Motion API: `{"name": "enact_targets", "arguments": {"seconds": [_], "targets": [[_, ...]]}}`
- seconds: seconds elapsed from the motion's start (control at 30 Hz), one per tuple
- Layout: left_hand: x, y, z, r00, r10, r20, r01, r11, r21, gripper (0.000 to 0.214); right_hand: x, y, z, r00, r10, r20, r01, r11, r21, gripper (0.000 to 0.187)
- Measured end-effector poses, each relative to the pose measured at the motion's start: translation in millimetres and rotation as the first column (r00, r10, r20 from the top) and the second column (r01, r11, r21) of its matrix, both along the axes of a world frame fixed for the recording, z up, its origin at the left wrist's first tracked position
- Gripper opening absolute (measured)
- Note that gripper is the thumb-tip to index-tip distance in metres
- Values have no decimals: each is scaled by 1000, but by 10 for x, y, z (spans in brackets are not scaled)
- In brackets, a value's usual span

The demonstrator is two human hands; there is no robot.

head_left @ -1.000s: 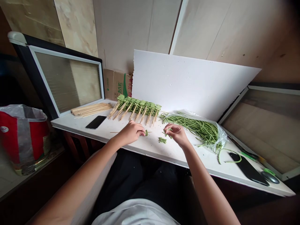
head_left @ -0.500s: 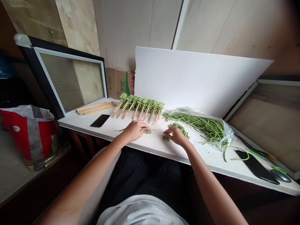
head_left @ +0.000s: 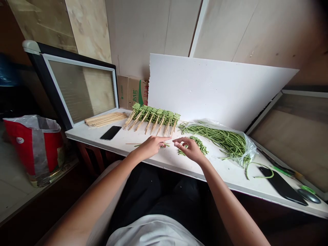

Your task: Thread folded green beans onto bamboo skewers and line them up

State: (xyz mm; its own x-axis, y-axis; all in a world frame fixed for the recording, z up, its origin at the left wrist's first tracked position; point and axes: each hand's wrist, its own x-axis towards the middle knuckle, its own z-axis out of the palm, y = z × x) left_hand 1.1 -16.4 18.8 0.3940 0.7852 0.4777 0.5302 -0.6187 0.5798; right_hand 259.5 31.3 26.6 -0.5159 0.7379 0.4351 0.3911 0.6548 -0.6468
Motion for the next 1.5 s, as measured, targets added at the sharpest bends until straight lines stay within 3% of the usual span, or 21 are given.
{"name": "enact_targets", "arguments": {"seconds": [0.17,0.33,0.53,0.7,1.0,1.2,1.3,1.4,1.5], "targets": [[80,-50,16,999,-23,45,23,1000,16,54,-149,-218,76,992,123,-29,-121,991,60,29],[77,-71,61,999,10,44,-12,999,38,45,-113,-205,103,994,95,-56,-87,987,134,26],[69,-45,64,991,130,7,-129,975,180,10,-66,-213,168,994,52,-91,-39,989,143,29],[132,-30,43,995,91,-38,-77,955,286,7,-137,-229,114,990,104,-94,-86,981,175,30],[150,-73,58,996,-32,-80,43,988,148,24,-210,-228,43,970,233,-65,-218,958,186,19],[119,-40,31,996,-49,-74,57,994,98,29,-180,-205,58,959,277,-59,-266,953,142,28],[48,4,28,1000,-17,22,16,999,44,25,-109,-99,32,972,220,-83,-205,965,161,29],[-23,37,28,995,43,94,-42,999,-3,18,20,102,-82,995,41,-86,-23,980,197,32],[-51,45,27,994,74,82,-73,997,-20,14,166,333,-276,991,-126,42,115,972,205,36]]}}
